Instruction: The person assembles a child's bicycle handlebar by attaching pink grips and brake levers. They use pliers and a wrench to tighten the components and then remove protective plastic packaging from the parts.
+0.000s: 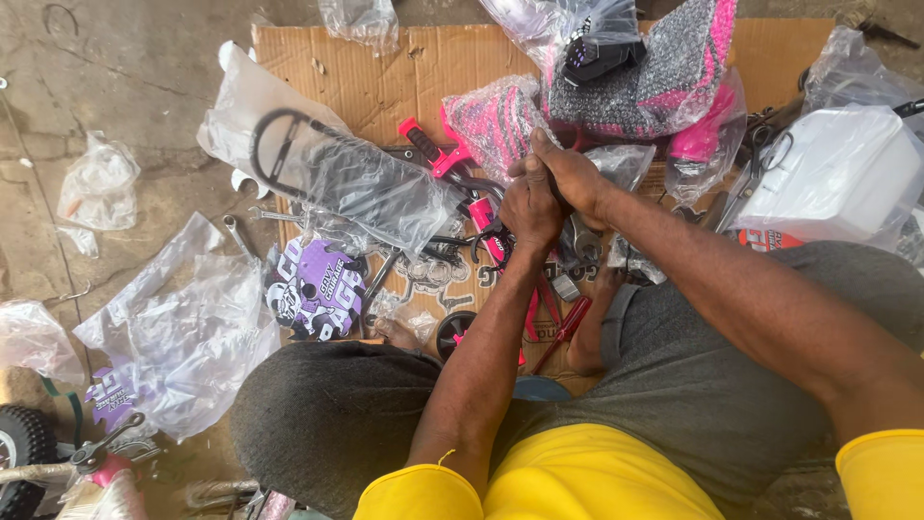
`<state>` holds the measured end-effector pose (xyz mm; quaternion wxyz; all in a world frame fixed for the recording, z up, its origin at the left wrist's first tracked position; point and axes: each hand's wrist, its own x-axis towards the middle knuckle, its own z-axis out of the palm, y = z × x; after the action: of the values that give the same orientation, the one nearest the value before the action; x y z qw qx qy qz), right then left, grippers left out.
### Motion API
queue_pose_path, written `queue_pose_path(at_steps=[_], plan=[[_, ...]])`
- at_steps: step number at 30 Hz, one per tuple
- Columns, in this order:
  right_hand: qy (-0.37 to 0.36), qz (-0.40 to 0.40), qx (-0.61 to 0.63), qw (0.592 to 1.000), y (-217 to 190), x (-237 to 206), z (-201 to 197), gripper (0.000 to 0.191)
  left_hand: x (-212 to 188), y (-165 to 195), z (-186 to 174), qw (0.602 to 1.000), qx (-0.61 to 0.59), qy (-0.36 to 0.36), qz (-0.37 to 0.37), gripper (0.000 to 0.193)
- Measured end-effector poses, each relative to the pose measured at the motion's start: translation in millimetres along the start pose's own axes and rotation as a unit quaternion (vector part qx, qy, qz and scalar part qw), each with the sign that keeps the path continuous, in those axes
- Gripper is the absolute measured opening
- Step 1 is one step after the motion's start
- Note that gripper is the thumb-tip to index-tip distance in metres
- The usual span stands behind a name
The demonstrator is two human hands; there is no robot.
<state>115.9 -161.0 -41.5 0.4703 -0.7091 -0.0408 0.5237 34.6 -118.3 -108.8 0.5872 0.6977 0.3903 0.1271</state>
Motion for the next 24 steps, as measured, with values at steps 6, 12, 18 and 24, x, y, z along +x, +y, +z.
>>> queue_pose_path(at_steps=[6,12,18,24], plan=[[0.188,-0.072,-0.216,0.956,5.0,-10.2,23.9,0.077,10.4,7.1,-14.5,0.996,-0.025,-0.047,-0.072,0.092],[0.049,-0.011,0.040,0.998,-17.8,-20.2,12.7,0.069,8.8,18.4,-22.9,0.997,-0.065,-0.038,0.001,0.095],[0.135,-0.169,-0.295,0.931,3.4,-49.7,-22.9,0.047,6.7,12.5,-23.0,0.966,-0.245,-0.087,0.004,0.092],[0.060,-0.317,-0.509,0.798,10.8,-52.2,-35.5,0.040,7.7,7.9,-24.4,0.984,-0.166,-0.053,0.037,0.091]])
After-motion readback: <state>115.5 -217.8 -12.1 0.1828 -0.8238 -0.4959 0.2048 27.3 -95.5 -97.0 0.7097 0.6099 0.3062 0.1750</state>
